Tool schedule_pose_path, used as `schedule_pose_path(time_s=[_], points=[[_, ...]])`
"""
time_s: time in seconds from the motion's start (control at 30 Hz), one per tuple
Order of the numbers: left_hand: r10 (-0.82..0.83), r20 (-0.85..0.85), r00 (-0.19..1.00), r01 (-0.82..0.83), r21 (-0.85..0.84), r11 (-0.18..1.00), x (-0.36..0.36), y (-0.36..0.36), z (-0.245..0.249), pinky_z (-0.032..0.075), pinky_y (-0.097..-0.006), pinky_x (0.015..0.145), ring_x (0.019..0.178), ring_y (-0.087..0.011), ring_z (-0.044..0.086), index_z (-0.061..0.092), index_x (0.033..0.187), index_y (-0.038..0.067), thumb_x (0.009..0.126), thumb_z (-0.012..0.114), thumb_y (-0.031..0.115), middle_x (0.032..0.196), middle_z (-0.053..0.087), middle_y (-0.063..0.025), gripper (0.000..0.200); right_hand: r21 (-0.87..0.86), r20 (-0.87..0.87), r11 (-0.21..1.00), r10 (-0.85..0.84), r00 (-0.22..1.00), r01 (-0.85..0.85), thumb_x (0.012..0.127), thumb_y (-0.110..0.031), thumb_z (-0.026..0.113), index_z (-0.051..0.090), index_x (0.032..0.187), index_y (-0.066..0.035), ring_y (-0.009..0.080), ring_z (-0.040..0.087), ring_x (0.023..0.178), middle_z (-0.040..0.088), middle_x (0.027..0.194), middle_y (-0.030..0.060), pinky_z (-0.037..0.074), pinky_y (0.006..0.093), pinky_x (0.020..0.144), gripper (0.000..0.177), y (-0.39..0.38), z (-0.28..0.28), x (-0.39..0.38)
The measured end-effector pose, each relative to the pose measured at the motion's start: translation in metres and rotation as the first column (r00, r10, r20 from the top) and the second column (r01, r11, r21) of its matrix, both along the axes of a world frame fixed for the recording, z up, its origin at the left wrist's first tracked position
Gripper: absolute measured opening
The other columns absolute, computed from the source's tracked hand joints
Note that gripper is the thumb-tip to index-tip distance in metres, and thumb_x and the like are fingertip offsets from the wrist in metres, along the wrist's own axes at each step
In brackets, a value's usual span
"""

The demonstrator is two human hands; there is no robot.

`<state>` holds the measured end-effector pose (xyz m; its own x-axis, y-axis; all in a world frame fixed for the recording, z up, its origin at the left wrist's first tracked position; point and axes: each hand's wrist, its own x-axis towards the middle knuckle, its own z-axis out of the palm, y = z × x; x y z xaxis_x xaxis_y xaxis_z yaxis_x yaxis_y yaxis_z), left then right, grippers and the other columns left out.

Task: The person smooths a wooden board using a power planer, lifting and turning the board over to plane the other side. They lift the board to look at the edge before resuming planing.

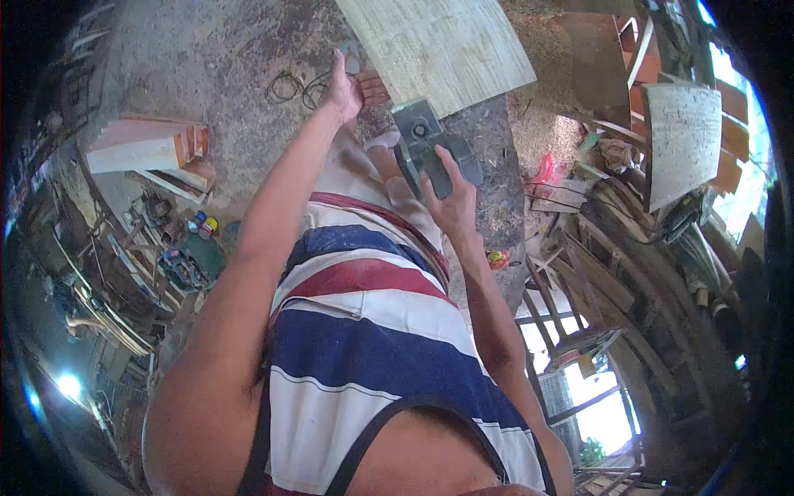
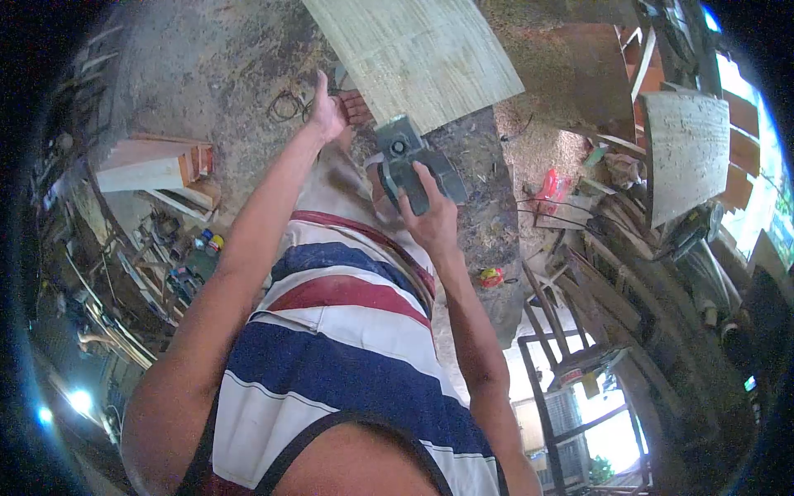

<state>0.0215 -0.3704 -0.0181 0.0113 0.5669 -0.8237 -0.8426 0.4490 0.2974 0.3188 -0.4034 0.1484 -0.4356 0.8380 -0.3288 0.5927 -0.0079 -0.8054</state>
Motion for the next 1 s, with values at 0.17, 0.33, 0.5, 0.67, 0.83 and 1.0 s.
schedule_pose_path(time_s=[0.17, 0.33, 0.5, 0.67, 0.83, 1.0], points=[[-0.057, 0.033, 0.998, 0.056, 0.027, 0.998, -0.007, -0.008, -0.008, 0.060, -0.0440, 0.085, 0.104, -0.0314, 0.076, 0.073, 0.119, -0.002, 0.085, 0.025, 0.106, 0.113, 0.079, -0.0188, 0.123, -0.026, -0.017, 1.000, -0.002, 1.000, 0.002, 0.094, -0.013, 0.079, 0.060, 0.150, -0.008, 0.0391, 0.078, 0.114, 0.077, 0.122, 0.0264, 0.061, 0.0442, 0.096, 0.059, 0.033, -0.004, -0.049], [-0.055, 0.117, 0.992, 0.053, 0.019, 0.998, -0.015, -0.013, -0.022, 0.058, -0.0378, 0.081, 0.097, -0.0254, 0.074, 0.072, 0.114, 0.005, 0.086, 0.028, 0.105, 0.100, 0.076, -0.0123, 0.112, -0.007, -0.045, 1.000, 0.020, 0.999, -0.021, 0.094, -0.011, 0.078, 0.060, 0.150, -0.007, 0.0334, 0.078, 0.115, 0.078, 0.125, 0.0250, 0.061, 0.0409, 0.096, 0.059, 0.055, -0.007, -0.079], [-0.023, -0.009, 1.000, 0.023, -0.026, 0.999, -0.020, -0.020, -0.049, 0.062, -0.0382, 0.071, 0.078, -0.0274, 0.075, 0.070, 0.101, -0.004, 0.092, 0.032, 0.099, 0.096, 0.078, -0.0193, 0.111, -0.012, -0.089, 1.000, -0.029, 0.996, 0.028, 0.095, -0.012, 0.080, 0.064, 0.148, -0.004, 0.0201, 0.076, 0.115, 0.080, 0.124, 0.0201, 0.060, 0.0366, 0.100, 0.055, 0.078, -0.005, -0.122], [0.121, 0.072, 0.990, -0.121, -0.012, 0.993, -0.002, -0.026, -0.088, 0.055, -0.0370, 0.060, 0.071, -0.0262, 0.070, 0.071, 0.099, -0.004, 0.095, 0.030, 0.096, 0.095, 0.078, -0.0189, 0.108, 0.095, -0.088, 0.995, 0.027, 0.996, -0.018, 0.095, -0.025, 0.082, 0.068, 0.142, -0.002, 0.0262, 0.080, 0.104, 0.081, 0.111, 0.0227, 0.061, 0.0386, 0.092, 0.055, 0.117, -0.014, -0.182], [0.119, 0.147, 0.982, -0.126, 0.038, 0.991, -0.013, -0.036, -0.050, 0.058, -0.0408, 0.073, 0.086, -0.0291, 0.073, 0.069, 0.115, -0.001, 0.098, 0.023, 0.094, 0.105, 0.077, -0.0178, 0.107, 0.069, -0.005, 0.994, 0.088, 0.996, -0.088, 0.096, -0.031, 0.081, 0.068, 0.142, -0.004, 0.0350, 0.080, 0.103, 0.080, 0.110, 0.0257, 0.061, 0.0404, 0.092, 0.055, 0.153, -0.015, -0.222], [-0.049, 0.368, 0.929, -0.071, 0.305, 0.950, -0.065, -0.095, -0.079, 0.063, -0.0437, 0.090, 0.105, -0.0315, 0.078, 0.067, 0.135, -0.003, 0.097, 0.019, 0.095, 0.121, 0.078, -0.0199, 0.115, 0.101, -0.008, 0.991, 0.086, 0.996, -0.084, 0.095, -0.028, 0.078, 0.061, 0.149, -0.007, 0.0443, 0.075, 0.113, 0.077, 0.116, 0.0275, 0.061, 0.0475, 0.095, 0.060, 0.095, -0.018, -0.131]])
